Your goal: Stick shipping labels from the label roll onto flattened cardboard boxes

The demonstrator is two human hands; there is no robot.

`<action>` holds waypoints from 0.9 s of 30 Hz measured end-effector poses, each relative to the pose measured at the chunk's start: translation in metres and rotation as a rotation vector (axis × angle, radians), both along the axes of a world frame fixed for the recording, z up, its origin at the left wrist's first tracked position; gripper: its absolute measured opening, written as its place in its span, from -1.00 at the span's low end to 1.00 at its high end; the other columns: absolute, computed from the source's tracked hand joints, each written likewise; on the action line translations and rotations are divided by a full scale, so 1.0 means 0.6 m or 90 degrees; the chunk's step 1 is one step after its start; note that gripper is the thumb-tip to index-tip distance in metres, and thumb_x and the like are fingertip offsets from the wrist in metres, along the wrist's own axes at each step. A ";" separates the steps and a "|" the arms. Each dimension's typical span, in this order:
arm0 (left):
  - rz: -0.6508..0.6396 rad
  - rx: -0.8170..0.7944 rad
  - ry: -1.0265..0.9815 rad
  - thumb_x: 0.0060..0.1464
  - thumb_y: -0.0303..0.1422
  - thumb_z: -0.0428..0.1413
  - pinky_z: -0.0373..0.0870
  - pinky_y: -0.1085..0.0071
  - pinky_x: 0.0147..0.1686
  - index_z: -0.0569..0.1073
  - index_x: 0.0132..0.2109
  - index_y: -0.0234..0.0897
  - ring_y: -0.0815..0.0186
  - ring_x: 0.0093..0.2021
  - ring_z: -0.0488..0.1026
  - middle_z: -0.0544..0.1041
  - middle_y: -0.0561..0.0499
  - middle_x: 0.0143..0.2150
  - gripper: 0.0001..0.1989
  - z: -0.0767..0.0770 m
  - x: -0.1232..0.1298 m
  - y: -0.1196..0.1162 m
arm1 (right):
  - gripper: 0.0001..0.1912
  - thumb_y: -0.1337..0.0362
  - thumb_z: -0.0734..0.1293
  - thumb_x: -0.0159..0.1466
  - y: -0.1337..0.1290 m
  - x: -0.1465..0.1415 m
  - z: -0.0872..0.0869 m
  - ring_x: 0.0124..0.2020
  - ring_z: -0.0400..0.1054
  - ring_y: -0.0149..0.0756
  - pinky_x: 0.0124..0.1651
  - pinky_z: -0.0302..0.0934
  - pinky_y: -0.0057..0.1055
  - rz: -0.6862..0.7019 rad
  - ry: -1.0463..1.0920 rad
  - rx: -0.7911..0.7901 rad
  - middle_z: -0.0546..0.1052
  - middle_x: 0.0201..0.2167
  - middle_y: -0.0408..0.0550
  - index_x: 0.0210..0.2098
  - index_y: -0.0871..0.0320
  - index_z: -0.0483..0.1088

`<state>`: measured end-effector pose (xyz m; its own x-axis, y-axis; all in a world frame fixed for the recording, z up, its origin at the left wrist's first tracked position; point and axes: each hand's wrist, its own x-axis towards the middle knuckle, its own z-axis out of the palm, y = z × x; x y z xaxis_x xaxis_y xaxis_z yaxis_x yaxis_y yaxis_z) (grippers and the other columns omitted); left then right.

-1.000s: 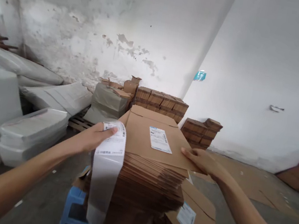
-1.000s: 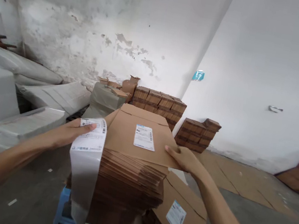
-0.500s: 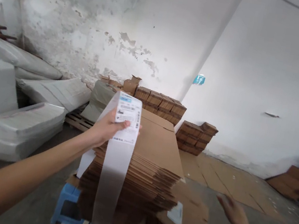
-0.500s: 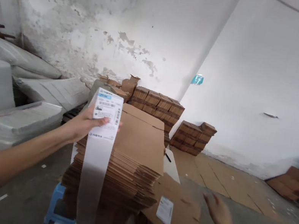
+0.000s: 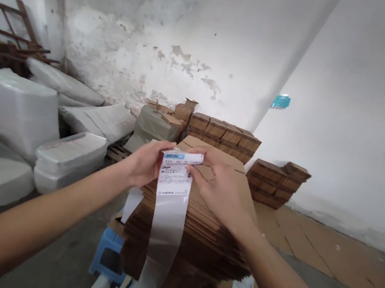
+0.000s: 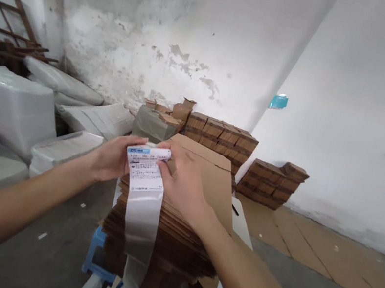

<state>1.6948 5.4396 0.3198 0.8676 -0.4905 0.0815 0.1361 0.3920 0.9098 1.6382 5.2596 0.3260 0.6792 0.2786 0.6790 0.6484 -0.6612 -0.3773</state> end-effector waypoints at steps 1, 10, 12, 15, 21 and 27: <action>0.020 -0.023 0.039 0.07 -0.38 0.03 0.43 0.35 -0.37 0.50 -0.36 -0.42 0.22 -0.48 0.51 0.58 -0.13 -0.45 -0.79 -0.004 0.014 0.004 | -0.85 0.36 0.26 0.22 0.003 -0.003 0.002 -0.15 0.38 -0.23 -0.07 0.22 -0.24 0.008 -0.019 -0.010 0.51 -0.23 -0.14 -0.20 0.04 0.33; 0.087 -0.077 0.098 0.12 -0.39 -0.05 0.41 0.31 -0.30 0.50 -0.29 -0.43 0.19 -0.40 0.52 0.59 -0.13 -0.42 -0.74 -0.011 0.034 0.004 | -0.38 0.23 0.39 0.13 0.003 0.025 0.011 -0.17 0.39 -0.24 -0.09 0.28 -0.20 0.098 0.210 0.098 0.49 -0.20 -0.08 0.14 0.04 0.12; 0.090 -0.089 0.088 0.12 -0.40 -0.05 0.41 0.35 -0.34 0.50 -0.33 -0.41 0.23 -0.44 0.50 0.58 -0.11 -0.45 -0.75 -0.008 0.018 -0.005 | -0.41 0.26 0.34 0.17 0.007 0.038 0.004 -0.22 0.41 -0.27 -0.14 0.31 -0.23 0.143 0.263 0.141 0.51 -0.26 -0.10 0.16 0.04 0.11; 0.089 -0.054 0.101 0.13 -0.46 -0.05 0.40 0.42 -0.42 0.49 -0.38 -0.42 0.31 -0.50 0.47 0.55 -0.08 -0.50 -0.76 -0.009 0.000 -0.015 | -0.44 0.29 0.32 0.18 0.014 0.045 -0.002 -0.27 0.39 -0.31 -0.17 0.29 -0.28 0.121 0.176 0.182 0.49 -0.36 -0.17 0.15 -0.01 0.16; 0.114 -0.074 0.083 0.14 -0.50 -0.06 0.43 0.45 -0.43 0.47 -0.34 -0.44 0.33 -0.50 0.49 0.56 -0.08 -0.47 -0.78 -0.018 0.020 -0.005 | -0.95 0.28 0.31 0.21 0.017 0.011 0.018 -0.20 0.33 -0.30 -0.09 0.21 -0.28 0.053 0.038 0.025 0.45 -0.31 -0.14 -0.35 0.06 0.43; 0.350 -0.080 0.083 0.18 -0.53 -0.18 0.48 0.42 -0.32 0.39 -0.22 -0.38 0.32 -0.42 0.54 0.55 -0.07 -0.46 -0.76 -0.050 0.121 0.070 | -0.77 0.13 0.11 0.33 -0.079 0.063 0.055 -0.29 0.32 -0.33 -0.18 0.24 -0.30 -0.071 -0.128 0.189 0.41 -0.33 -0.07 -0.19 0.09 0.31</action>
<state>1.7672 5.4817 0.2898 0.9990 0.0413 -0.0150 -0.0097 0.5413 0.8408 1.6761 5.2124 0.3592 0.5394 -0.0183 0.8418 0.6595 -0.6124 -0.4359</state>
